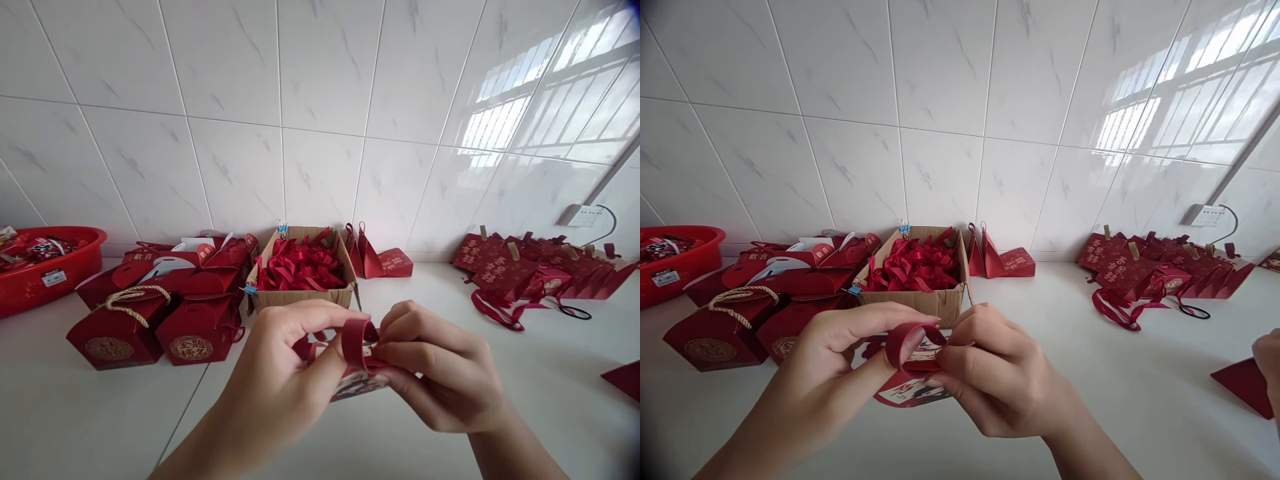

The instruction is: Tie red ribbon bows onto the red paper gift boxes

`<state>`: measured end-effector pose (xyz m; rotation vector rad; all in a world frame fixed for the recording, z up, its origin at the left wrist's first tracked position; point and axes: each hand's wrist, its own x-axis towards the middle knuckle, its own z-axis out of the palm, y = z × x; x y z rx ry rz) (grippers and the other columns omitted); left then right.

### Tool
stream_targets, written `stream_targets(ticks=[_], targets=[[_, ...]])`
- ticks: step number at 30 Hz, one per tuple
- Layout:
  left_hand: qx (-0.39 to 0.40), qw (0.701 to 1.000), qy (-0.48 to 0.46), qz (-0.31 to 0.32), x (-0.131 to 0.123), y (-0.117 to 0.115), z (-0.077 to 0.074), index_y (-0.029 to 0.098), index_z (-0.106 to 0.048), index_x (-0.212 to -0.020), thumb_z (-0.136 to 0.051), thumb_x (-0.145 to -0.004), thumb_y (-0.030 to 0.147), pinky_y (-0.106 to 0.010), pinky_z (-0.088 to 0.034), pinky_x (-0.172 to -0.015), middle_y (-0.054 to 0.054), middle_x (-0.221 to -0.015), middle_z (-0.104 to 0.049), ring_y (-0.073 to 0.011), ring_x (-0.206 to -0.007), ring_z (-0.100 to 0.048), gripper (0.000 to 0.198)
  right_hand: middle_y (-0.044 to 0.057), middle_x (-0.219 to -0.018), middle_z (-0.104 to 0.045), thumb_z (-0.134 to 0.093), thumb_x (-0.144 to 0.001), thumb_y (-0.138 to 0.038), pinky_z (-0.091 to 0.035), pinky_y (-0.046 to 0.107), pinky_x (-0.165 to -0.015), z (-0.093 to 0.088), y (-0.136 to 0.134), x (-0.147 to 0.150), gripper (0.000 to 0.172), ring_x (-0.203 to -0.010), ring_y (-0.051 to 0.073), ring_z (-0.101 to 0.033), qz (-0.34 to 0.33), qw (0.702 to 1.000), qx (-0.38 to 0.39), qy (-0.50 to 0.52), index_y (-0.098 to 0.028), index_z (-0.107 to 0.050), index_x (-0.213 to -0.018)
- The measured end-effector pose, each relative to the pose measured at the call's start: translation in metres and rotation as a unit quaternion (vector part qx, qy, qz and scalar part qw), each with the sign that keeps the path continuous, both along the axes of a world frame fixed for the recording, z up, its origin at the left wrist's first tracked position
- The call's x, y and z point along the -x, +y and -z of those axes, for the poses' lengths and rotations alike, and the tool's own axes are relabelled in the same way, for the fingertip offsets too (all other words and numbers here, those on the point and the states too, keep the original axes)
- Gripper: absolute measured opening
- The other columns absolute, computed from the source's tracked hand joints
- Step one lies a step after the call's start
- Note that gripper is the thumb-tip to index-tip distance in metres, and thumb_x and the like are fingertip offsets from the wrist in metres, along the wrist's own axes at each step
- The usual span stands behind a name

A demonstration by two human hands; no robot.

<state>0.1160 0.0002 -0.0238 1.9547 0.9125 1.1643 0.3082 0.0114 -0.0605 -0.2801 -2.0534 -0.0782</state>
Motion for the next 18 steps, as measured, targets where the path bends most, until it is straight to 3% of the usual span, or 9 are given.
stream_targets(ticks=[7, 18], targets=[[0.043, 0.998, 0.021, 0.034, 0.0041, -0.0034, -0.0001, 0.021, -0.07, -0.074, -0.056, -0.086, 0.029, -0.015, -0.036, -0.042, 0.003, -0.058, -0.061, -0.0085, -0.051, -0.049, 0.02, 0.005, -0.073, -0.051, -0.057, -0.083, -0.008, -0.046, 0.031, -0.056, 0.0027, 0.0002, 0.0046, 0.011, -0.067, 0.015, -0.048, -0.003, 1.0, 0.018, 0.005, -0.014, -0.056, -0.092], [0.002, 0.998, 0.024, 0.064, 0.0098, -0.0049, 0.0008, 0.023, -0.069, -0.084, -0.054, -0.089, 0.025, -0.013, -0.046, -0.054, 0.004, -0.071, -0.068, -0.0082, -0.063, -0.059, 0.016, 0.005, -0.075, -0.053, -0.061, -0.076, -0.001, -0.046, 0.031, -0.056, 0.0025, -0.0026, 0.005, 0.025, -0.067, 0.015, -0.051, -0.032, 0.998, 0.027, 0.044, -0.015, -0.049, -0.093]])
